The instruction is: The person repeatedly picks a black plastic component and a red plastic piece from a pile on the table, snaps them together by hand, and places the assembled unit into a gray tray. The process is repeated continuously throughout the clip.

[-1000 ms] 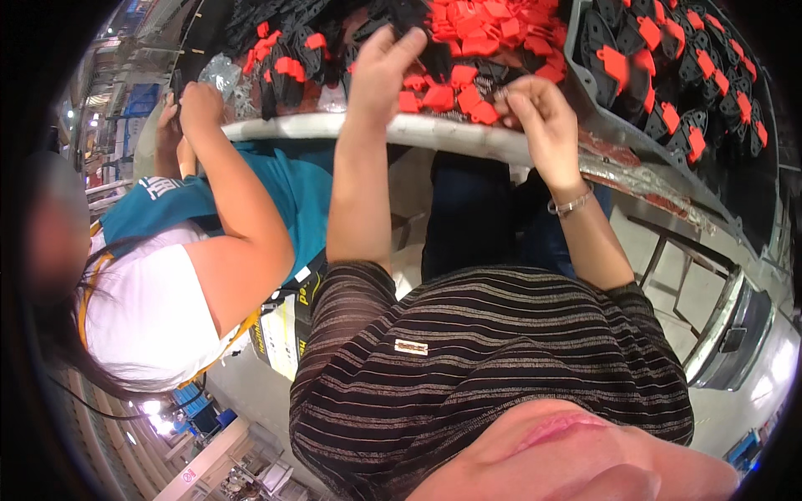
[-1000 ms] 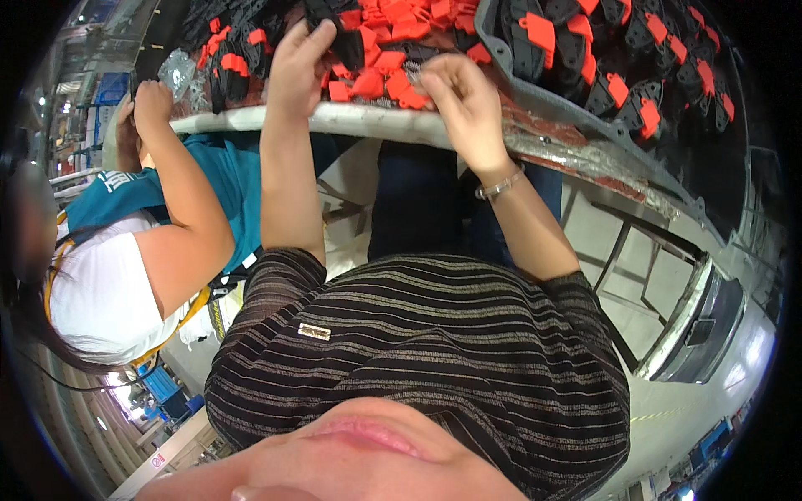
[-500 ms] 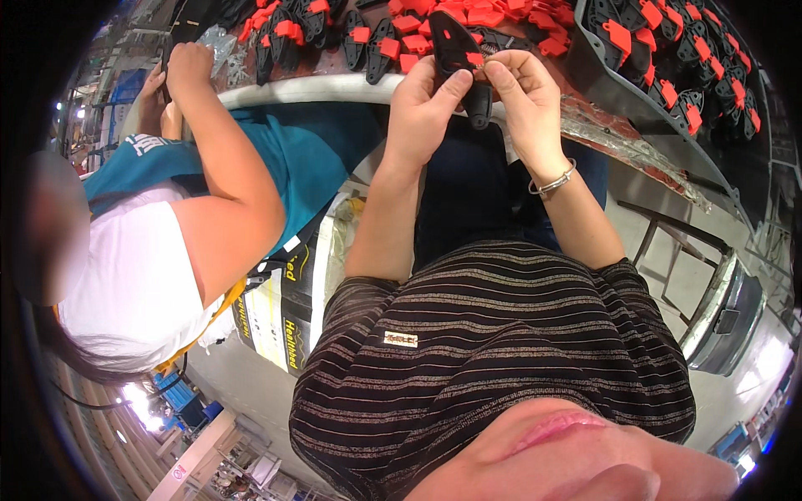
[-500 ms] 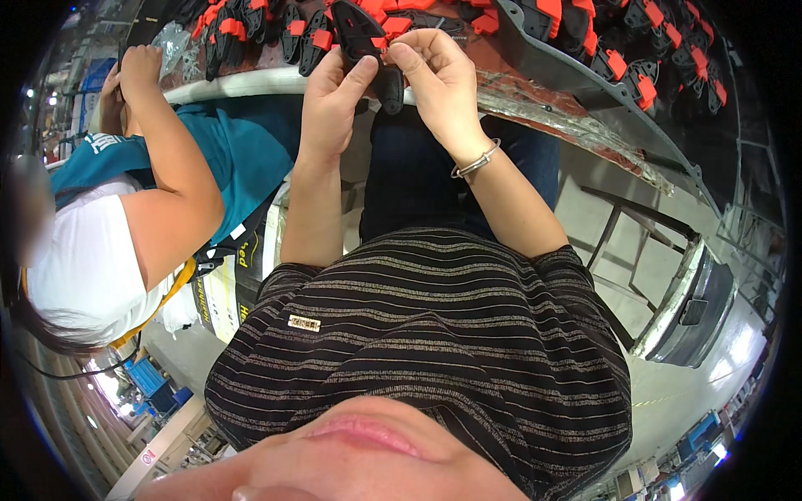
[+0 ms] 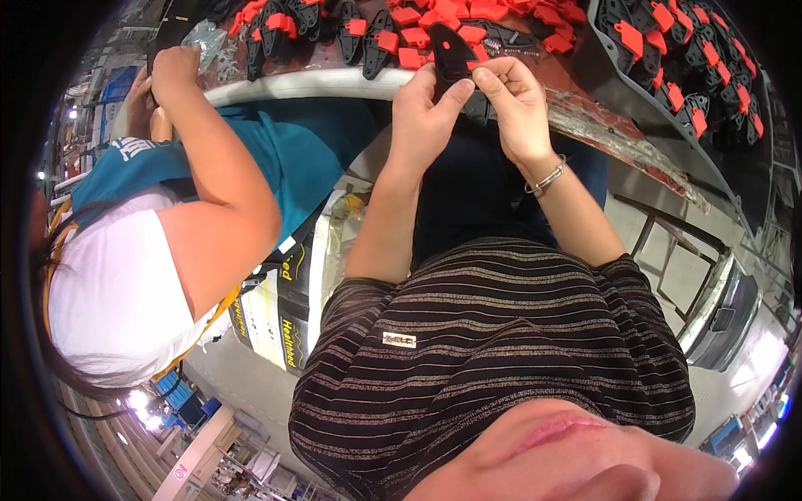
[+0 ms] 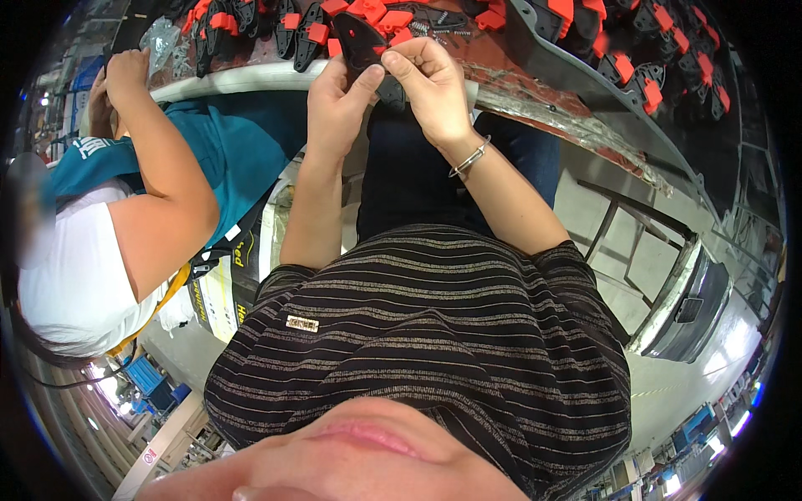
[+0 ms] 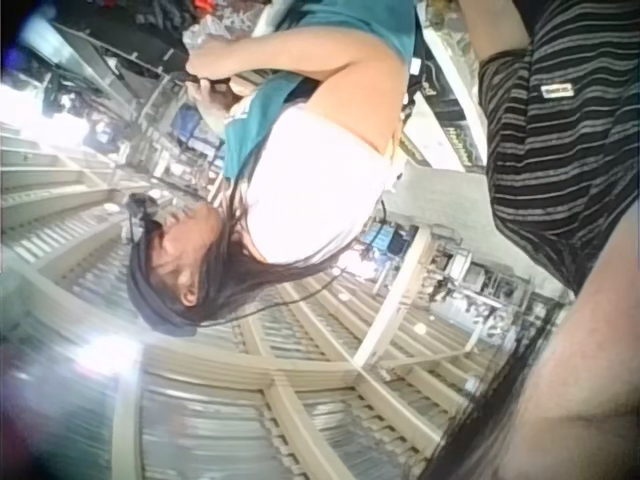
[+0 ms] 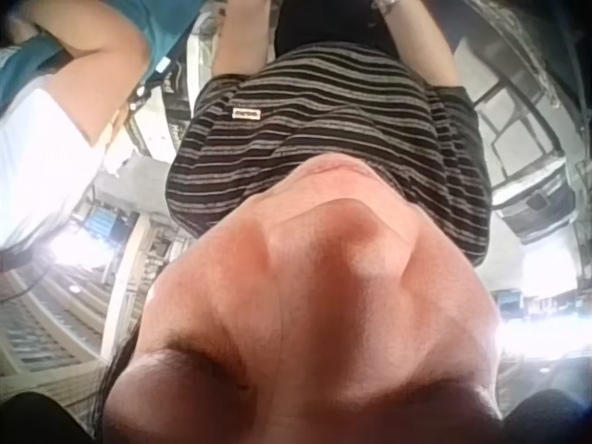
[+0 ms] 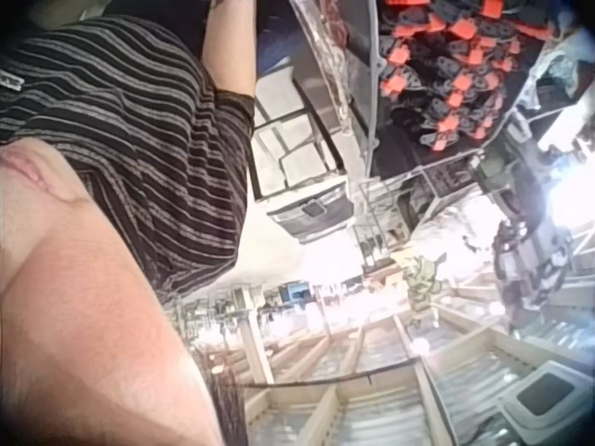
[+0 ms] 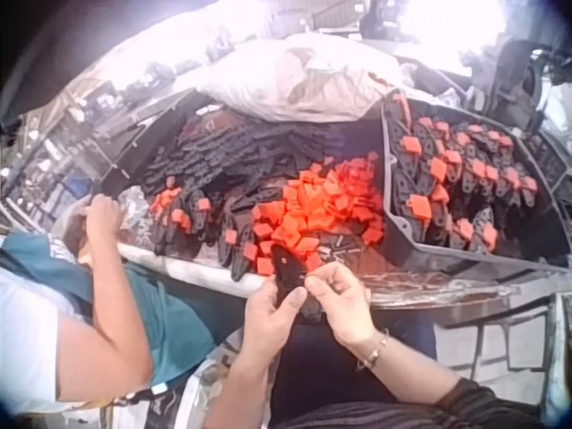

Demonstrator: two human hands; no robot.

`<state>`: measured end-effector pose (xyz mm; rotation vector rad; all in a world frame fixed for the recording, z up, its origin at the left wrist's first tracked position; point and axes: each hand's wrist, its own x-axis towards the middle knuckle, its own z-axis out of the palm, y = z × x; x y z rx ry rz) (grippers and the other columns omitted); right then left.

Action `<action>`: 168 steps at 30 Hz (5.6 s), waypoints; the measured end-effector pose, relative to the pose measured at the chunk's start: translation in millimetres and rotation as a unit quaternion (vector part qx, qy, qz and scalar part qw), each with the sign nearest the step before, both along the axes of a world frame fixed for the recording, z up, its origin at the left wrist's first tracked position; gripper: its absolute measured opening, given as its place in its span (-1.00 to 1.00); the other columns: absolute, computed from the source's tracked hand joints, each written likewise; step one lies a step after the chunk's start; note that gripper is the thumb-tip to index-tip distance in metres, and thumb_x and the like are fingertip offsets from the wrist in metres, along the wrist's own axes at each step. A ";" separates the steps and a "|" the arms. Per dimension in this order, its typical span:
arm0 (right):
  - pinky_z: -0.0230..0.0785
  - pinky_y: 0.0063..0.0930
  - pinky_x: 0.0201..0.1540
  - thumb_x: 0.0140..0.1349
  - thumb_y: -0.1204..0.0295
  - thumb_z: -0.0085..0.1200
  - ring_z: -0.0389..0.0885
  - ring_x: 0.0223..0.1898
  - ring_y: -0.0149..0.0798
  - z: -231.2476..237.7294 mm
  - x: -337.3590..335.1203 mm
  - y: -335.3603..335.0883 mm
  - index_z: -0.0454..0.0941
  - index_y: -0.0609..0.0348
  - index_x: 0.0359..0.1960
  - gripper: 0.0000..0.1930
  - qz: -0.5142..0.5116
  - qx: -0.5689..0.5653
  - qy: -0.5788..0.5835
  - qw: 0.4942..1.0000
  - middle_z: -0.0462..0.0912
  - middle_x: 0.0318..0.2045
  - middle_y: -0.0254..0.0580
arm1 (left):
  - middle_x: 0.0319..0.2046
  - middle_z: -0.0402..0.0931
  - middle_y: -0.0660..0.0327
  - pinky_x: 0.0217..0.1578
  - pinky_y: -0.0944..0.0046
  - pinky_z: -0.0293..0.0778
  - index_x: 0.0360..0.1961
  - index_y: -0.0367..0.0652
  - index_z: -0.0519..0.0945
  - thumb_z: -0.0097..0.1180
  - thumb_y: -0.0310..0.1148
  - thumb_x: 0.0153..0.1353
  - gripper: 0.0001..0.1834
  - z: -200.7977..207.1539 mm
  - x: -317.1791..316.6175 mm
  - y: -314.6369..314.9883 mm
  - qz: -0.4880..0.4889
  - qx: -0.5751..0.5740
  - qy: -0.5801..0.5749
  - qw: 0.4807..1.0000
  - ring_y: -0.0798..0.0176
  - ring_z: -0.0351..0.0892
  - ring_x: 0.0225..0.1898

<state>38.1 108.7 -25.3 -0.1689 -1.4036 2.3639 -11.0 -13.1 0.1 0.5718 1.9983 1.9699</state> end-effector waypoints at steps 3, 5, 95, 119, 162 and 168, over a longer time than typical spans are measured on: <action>0.36 -0.69 -0.23 0.27 0.38 0.08 0.51 -0.33 -0.58 7.7 -7.9 9.1 0.51 0.23 -0.24 -0.83 0.053 0.032 -0.015 0.998 0.60 -0.36 -0.39 | -0.29 0.58 0.27 -0.29 0.43 0.42 -0.13 -0.30 0.51 0.12 -0.42 0.22 -0.76 -4.3 -4.0 -3.5 -0.005 0.111 -0.108 0.988 0.46 0.49 -0.31; 0.39 -0.64 -0.28 0.27 0.33 0.08 0.52 -0.35 -0.57 13.7 -20.2 19.3 0.52 0.23 -0.25 -0.80 0.049 0.108 -0.041 0.992 0.61 -0.36 -0.40 | -0.21 0.55 0.24 -0.28 0.43 0.45 -0.05 -0.25 0.47 0.07 -0.42 0.26 -0.75 -7.1 -6.6 -8.4 -0.002 0.189 -0.156 0.969 0.43 0.53 -0.26; 0.35 -0.62 -0.22 0.33 0.32 -0.03 0.47 -0.33 -0.50 35.0 -5.8 26.6 0.46 0.24 -0.03 -0.72 0.080 0.080 0.031 0.993 0.47 -0.27 -0.33 | -0.26 0.48 0.22 -0.26 0.39 0.44 -0.09 -0.18 0.32 0.19 -0.45 0.18 -0.66 13.8 2.7 27.7 -0.031 0.328 -0.177 0.927 0.37 0.49 -0.30; 0.32 -0.52 -0.26 0.32 0.35 -0.09 0.43 -0.38 -0.39 31.4 7.7 27.4 0.38 0.27 -0.03 -0.72 0.004 0.357 -0.010 0.934 0.48 -0.42 -0.21 | -0.34 0.51 0.21 -0.27 0.48 0.41 -0.11 -0.25 0.29 0.01 -0.40 0.32 -0.77 9.6 -1.3 21.8 0.066 0.264 -0.108 0.956 0.45 0.46 -0.35; 0.24 -0.46 0.11 0.38 0.26 -0.20 0.41 0.03 -0.31 53.2 -24.3 14.9 0.09 0.19 0.28 -0.50 0.155 -0.061 0.090 0.982 0.42 0.01 -0.13 | -0.32 0.43 0.30 -0.53 0.52 0.36 0.13 -0.19 0.18 -0.13 -0.35 0.38 -0.64 -3.9 17.3 33.4 -0.038 0.228 -0.072 0.970 0.52 0.42 -0.46; 0.24 -0.48 0.08 0.37 0.33 -0.17 0.39 -0.03 -0.37 53.0 -22.7 12.0 0.13 0.21 0.24 -0.54 0.140 -0.010 0.056 0.989 0.41 -0.03 -0.19 | -0.37 0.41 0.33 -0.59 0.52 0.31 0.11 -0.19 0.18 -0.16 -0.30 0.38 -0.65 0.1 22.6 24.4 -0.050 0.199 -0.109 0.973 0.54 0.40 -0.50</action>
